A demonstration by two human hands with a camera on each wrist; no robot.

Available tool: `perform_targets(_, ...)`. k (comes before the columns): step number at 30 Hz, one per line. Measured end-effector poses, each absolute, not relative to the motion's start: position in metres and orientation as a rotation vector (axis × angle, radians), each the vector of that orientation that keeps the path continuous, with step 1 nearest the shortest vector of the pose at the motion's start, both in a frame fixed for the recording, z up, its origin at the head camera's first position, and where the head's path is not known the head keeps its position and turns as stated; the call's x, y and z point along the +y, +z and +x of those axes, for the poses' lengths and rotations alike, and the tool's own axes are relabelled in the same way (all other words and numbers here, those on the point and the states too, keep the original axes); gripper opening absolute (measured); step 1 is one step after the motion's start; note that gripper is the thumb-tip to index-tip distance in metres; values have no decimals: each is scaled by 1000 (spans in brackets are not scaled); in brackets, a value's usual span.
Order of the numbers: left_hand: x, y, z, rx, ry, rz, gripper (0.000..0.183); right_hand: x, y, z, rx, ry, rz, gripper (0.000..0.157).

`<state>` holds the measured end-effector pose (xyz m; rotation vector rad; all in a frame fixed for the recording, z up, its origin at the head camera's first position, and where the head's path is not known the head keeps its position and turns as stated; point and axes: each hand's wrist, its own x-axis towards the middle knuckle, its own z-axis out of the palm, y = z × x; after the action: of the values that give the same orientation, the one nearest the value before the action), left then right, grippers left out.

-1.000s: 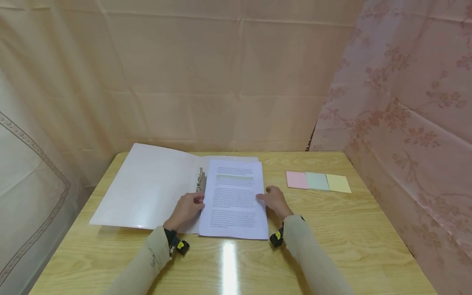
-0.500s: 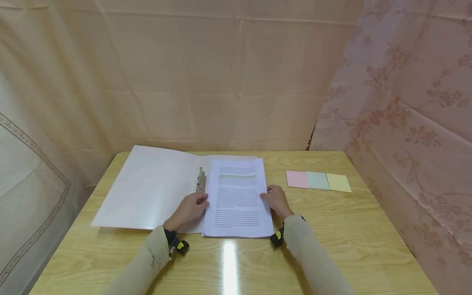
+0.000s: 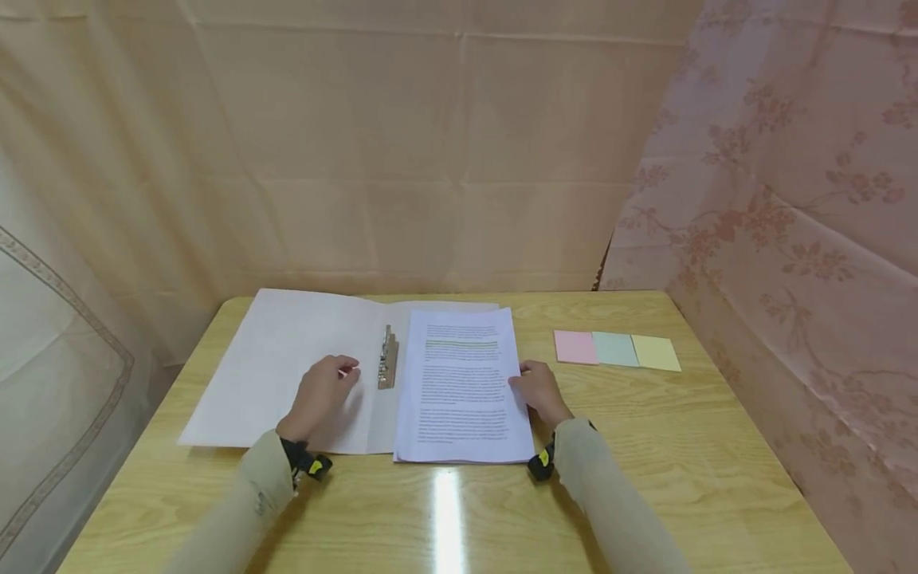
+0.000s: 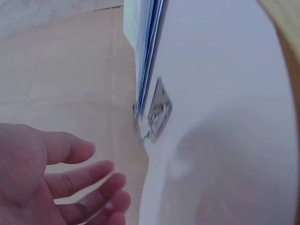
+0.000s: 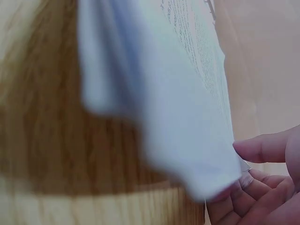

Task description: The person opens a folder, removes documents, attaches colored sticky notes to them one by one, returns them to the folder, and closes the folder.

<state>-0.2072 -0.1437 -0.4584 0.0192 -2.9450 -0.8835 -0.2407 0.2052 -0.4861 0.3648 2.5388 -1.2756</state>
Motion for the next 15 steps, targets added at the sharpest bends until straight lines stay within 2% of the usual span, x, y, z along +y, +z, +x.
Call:
perform_targets(6,-175,-449,-206,-2954,-668,72,32,205,-491,-243,2555,-1261,359,33)
perform_targets(15,-227,-442,-205,-2940,-590,234,37,203,-493,-244,2544,-1280,383,32)
